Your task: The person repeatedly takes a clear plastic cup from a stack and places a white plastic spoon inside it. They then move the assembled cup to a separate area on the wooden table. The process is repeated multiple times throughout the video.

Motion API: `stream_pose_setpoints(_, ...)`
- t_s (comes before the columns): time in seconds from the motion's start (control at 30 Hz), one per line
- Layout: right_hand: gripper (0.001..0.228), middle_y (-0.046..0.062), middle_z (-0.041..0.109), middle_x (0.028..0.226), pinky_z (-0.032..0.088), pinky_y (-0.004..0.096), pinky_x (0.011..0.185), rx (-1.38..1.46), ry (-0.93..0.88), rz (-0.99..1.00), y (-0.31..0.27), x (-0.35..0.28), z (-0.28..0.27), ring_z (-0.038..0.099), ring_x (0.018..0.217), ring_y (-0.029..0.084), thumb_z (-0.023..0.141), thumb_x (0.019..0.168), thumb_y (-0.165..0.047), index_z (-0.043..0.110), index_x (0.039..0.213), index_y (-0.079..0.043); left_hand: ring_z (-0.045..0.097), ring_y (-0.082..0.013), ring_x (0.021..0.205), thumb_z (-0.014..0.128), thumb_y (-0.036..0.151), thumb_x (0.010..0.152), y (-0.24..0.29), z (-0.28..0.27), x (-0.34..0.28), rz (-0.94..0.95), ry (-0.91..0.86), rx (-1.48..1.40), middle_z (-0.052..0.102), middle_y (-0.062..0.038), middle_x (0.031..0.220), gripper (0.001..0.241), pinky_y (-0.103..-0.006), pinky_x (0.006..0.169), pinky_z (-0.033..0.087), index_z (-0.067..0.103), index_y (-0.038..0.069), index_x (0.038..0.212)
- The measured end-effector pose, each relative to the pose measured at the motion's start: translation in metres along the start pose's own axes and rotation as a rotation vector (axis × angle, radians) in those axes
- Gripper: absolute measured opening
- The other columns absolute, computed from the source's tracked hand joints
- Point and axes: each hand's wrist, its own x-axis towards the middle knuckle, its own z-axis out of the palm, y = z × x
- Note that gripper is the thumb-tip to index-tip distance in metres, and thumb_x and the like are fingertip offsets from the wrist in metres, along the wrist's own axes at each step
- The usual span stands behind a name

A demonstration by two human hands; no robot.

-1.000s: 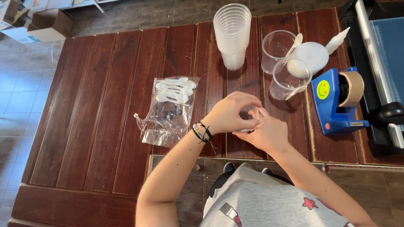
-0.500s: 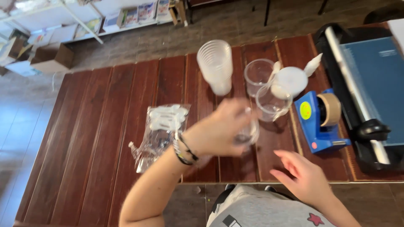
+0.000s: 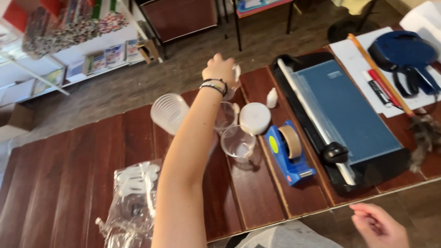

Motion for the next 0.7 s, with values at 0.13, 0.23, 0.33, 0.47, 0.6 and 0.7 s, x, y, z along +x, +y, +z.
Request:
stream_pose_setpoints(0.13, 0.01, 0.007, 0.064, 0.087, 0.039, 0.024, 0.074, -0.035, 0.115, 0.173, -0.011, -0.001, -0.017, 0.051, 0.078, 0.011, 0.069, 0.101, -0.003, 0.077, 0.105, 0.0, 0.047, -0.0403, 0.127, 0.087, 0.039, 0.075, 0.001, 0.014, 0.003, -0.093, -0.282, 0.112, 0.038, -0.016, 0.142, 0.078, -0.0529, 0.093, 0.055, 0.048, 0.021, 0.141)
stream_pose_setpoints(0.23, 0.013, 0.009, 0.074, 0.1, 0.046, 0.026, 0.082, -0.005, 0.044, 0.143, -0.015, 0.003, -0.016, 0.062, 0.087, 0.015, 0.068, 0.1, -0.001, 0.078, 0.107, 0.003, 0.045, -0.0399, 0.131, 0.086, 0.04, 0.077, 0.004, 0.015, -0.005, -0.131, -0.338, 0.114, 0.036, -0.014, 0.149, 0.086, -0.0518, 0.093, 0.055, 0.042, 0.025, 0.148)
stream_pose_setpoints(0.33, 0.019, 0.009, 0.077, 0.098, 0.045, 0.028, 0.081, -0.026, -0.1, 0.148, -0.018, 0.013, -0.01, 0.061, 0.081, 0.017, 0.068, 0.094, -0.003, 0.081, 0.108, 0.002, 0.044, -0.0409, 0.132, 0.084, 0.045, 0.077, -0.005, 0.019, -0.011, -0.102, -0.337, 0.075, 0.041, -0.014, 0.145, 0.084, -0.0543, 0.095, 0.053, 0.043, 0.024, 0.147)
stream_pose_setpoints(0.47, 0.022, 0.005, 0.07, 0.085, 0.045, 0.027, 0.069, 0.013, -0.253, -0.037, -0.024, 0.027, 0.009, 0.057, 0.072, 0.012, 0.07, 0.09, -0.004, 0.08, 0.109, -0.003, 0.011, -0.0438, 0.155, 0.083, 0.055, 0.079, 0.016, -0.019, -0.056, -0.118, -0.333, 0.038, 0.008, -0.014, 0.171, 0.112, -0.0617, 0.121, 0.023, 0.015, 0.027, 0.164)
stream_pose_setpoints(0.6, 0.021, 0.001, 0.062, 0.083, 0.045, 0.028, 0.074, -0.074, -0.265, -0.194, -0.053, 0.053, 0.035, 0.053, 0.073, 0.013, 0.065, 0.094, -0.011, 0.077, 0.111, -0.007, 0.046, -0.0394, 0.132, 0.077, 0.028, 0.082, 0.045, -0.036, -0.155, 0.329, 0.168, -0.11, 0.043, -0.015, 0.153, 0.069, -0.0549, 0.1, 0.045, 0.049, 0.014, 0.143)
stream_pose_setpoints(0.7, 0.019, 0.005, 0.059, 0.08, 0.049, 0.033, 0.08, -0.119, -0.236, -0.234, -0.071, 0.067, 0.062, 0.057, 0.077, 0.018, 0.066, 0.097, -0.016, 0.078, 0.111, -0.009, 0.063, -0.0321, 0.1, 0.07, 0.015, 0.085, 0.072, -0.012, -0.247, 0.425, 0.272, -0.348, 0.06, -0.008, 0.115, 0.031, -0.0443, 0.078, 0.057, 0.064, 0.015, 0.116)
